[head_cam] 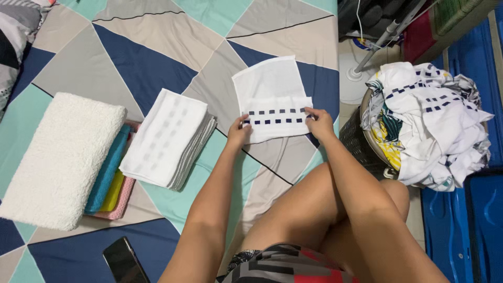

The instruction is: The person sits on a bed and repeatedly folds white towels with blue square patterns, stacking them neatly beside other folded towels. The person handles each towel one at a time, smoothing and aligning edges before placing it on the growing stack.

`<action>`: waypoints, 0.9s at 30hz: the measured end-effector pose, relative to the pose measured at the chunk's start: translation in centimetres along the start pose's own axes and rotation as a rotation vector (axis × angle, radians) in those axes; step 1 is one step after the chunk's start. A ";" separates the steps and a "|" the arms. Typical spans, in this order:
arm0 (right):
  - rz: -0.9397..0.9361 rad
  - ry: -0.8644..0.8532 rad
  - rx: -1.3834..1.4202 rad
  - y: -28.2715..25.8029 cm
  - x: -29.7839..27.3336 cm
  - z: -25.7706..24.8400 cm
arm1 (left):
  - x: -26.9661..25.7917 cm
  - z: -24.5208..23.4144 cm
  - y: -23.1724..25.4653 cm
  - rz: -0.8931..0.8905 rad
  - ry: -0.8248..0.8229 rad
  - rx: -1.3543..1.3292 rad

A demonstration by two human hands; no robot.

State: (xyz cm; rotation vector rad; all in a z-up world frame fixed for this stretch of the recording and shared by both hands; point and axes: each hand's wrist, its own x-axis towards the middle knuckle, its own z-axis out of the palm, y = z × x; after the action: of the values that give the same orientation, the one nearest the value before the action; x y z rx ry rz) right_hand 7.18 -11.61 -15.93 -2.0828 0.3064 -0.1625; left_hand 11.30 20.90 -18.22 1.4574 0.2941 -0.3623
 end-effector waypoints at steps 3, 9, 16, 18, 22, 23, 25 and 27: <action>-0.122 -0.028 0.010 -1.8 1.0 0.1 | 1.8 0.8 1.3 0.074 -0.047 0.167; -0.217 0.044 0.054 -6.1 1.3 -2.3 | -1.0 -0.2 4.1 0.628 0.105 0.487; -0.207 -0.040 -0.101 -4.5 0.7 -1.9 | -4.9 0.7 2.3 0.524 0.201 0.641; -0.129 -0.013 -0.150 -3.8 0.1 -1.6 | -6.6 1.5 2.2 0.509 0.248 0.658; -0.260 -0.027 -0.285 -2.8 -2.4 -1.1 | -10.8 2.4 1.9 0.571 0.280 0.834; -0.315 -0.021 -0.352 -2.8 -2.8 -0.7 | -11.3 2.3 1.9 0.593 0.258 0.863; -0.408 -0.009 -0.491 -2.7 -4.0 -0.6 | -12.1 2.5 1.9 0.636 0.216 0.919; -0.337 0.008 -0.436 -3.3 -4.2 -0.8 | -12.0 2.5 2.5 0.687 0.193 0.969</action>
State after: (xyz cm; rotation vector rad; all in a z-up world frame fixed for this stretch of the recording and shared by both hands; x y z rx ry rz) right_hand 3.42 -9.46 -12.65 -2.5584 -0.0134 -0.3287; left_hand 1.36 19.38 -10.80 2.4281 -0.2945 0.2539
